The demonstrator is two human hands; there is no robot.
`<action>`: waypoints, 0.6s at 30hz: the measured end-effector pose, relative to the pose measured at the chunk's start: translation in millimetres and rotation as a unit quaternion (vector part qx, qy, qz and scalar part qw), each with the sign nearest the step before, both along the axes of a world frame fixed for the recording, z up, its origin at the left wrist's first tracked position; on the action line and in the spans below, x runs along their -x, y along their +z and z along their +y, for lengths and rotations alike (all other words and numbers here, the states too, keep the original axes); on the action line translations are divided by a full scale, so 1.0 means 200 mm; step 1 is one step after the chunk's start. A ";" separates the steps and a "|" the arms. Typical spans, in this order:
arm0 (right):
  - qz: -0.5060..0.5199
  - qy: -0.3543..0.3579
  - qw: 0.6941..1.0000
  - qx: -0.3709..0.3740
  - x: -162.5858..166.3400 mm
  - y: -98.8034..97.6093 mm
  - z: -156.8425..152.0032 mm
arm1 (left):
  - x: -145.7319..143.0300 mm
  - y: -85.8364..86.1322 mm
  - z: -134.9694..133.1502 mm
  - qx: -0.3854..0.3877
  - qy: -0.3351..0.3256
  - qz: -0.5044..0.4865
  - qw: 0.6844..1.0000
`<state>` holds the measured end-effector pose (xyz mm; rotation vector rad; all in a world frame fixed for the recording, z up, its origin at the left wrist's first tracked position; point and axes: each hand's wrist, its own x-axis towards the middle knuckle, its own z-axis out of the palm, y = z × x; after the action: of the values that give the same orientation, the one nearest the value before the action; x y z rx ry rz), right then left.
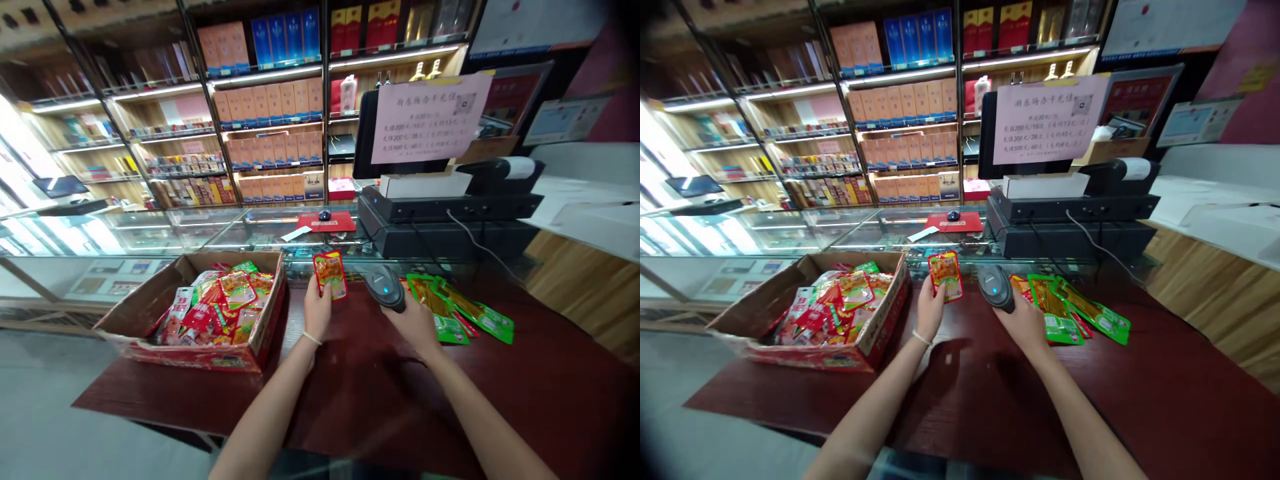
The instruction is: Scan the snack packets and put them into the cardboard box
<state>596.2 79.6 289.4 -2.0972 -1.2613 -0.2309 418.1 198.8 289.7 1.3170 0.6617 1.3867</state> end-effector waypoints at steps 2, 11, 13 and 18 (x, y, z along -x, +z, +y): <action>0.003 0.025 1.000 -0.016 0.07 0.07 0.02 | 0.12 0.17 -0.05 -0.042 0.007 0.001 0.999; -0.028 0.128 0.991 -0.009 0.56 0.27 0.18 | 0.89 0.49 0.07 -0.194 0.241 0.281 0.908; -0.034 0.140 0.989 -0.011 0.64 0.27 0.21 | 1.02 0.46 0.13 -0.207 0.229 0.314 0.898; -0.042 0.141 0.989 0.000 0.71 0.25 0.25 | 1.17 0.34 0.20 -0.133 0.131 0.325 0.927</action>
<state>453.8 128.8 339.8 -1.8975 -1.5901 -0.1947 184.9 239.5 358.3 1.9991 1.1545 1.2657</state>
